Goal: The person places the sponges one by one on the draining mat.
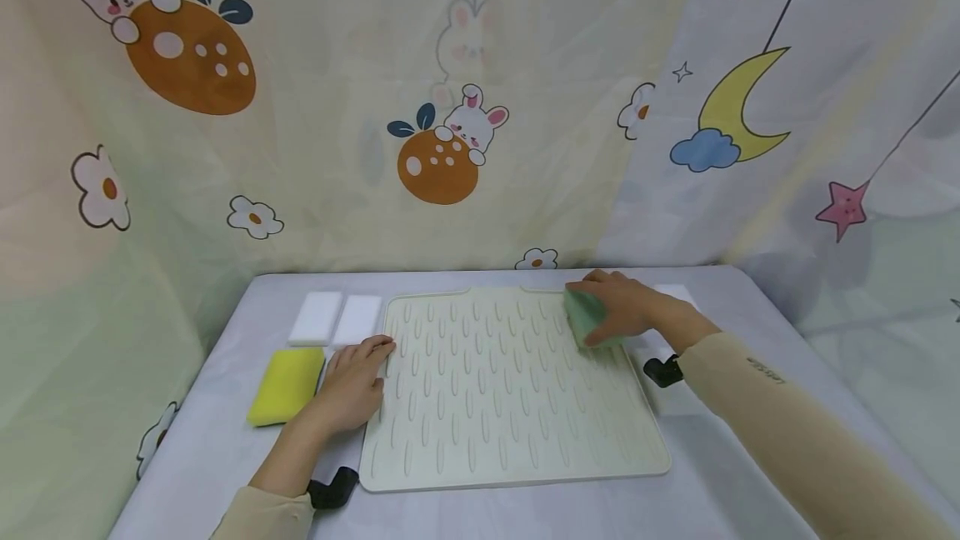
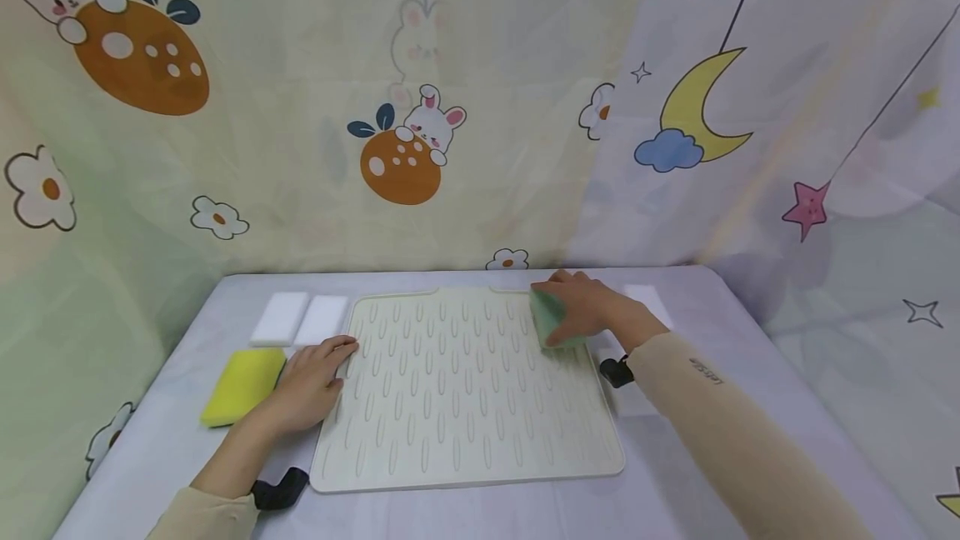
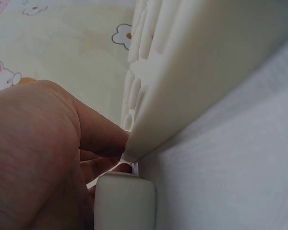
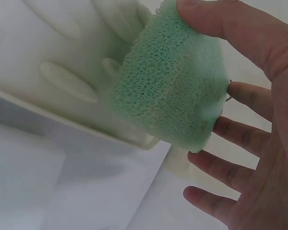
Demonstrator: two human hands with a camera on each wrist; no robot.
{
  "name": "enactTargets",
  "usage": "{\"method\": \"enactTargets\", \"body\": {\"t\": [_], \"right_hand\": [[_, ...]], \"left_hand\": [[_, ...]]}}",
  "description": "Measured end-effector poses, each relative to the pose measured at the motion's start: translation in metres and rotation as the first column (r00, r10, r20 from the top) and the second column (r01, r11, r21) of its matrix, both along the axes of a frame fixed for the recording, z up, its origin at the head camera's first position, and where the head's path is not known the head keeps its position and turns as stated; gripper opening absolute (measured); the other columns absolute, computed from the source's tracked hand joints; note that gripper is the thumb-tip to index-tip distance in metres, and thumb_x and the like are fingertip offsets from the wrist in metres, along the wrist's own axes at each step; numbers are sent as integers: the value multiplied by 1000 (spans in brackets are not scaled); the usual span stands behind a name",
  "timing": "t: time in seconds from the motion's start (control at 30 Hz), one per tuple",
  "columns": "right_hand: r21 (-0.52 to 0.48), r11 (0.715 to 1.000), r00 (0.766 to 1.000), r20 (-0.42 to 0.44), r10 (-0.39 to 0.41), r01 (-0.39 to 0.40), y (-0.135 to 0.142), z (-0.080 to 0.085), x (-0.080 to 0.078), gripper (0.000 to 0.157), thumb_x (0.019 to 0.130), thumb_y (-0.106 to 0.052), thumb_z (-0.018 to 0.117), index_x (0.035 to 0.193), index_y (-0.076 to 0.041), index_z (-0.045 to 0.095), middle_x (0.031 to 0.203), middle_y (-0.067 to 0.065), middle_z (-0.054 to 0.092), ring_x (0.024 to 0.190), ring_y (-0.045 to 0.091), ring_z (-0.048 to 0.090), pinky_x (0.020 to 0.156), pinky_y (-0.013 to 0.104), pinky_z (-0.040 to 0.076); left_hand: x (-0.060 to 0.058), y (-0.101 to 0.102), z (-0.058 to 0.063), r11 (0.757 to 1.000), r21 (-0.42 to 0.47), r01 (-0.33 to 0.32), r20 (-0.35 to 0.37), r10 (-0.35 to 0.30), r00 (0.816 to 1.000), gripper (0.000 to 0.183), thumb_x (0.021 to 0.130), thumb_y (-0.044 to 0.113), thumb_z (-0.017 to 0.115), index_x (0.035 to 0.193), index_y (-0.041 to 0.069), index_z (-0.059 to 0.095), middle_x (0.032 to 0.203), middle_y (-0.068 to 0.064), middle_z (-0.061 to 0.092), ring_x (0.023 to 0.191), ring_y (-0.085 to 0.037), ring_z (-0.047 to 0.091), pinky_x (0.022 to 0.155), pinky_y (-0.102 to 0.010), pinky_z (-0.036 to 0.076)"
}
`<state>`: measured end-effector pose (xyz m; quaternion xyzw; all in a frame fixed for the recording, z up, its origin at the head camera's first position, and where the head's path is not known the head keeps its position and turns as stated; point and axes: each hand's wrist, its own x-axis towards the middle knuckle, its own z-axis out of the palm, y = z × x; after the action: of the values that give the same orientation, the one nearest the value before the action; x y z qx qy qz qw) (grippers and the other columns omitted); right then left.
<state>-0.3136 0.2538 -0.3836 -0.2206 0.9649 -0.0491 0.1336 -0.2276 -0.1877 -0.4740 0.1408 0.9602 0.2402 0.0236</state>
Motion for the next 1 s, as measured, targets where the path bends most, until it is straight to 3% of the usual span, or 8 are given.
{"method": "enactTargets", "body": {"t": [0.37,1.0], "right_hand": [[-3,1000,1000,17,-9,9,-11,-7,-4,97,81,-45,87,161,-19,39,159,14,41,145,43,38,111,64,41],[-3,1000,998,59,-30,30,-18,-19,-13,98,80,-47,87,161,-21,39,160,13,40,145,42,37,110,67,40]], "left_hand": [[0,1,1,1000,3,-7,5,7,1000,55,98,1,51,153,2,48,161,-15,42,143,-43,36,120,-64,18],[1,2,4,1000,4,-9,13,9,1000,55,98,1,50,153,1,48,161,-15,42,143,-44,36,121,-64,17]]}}
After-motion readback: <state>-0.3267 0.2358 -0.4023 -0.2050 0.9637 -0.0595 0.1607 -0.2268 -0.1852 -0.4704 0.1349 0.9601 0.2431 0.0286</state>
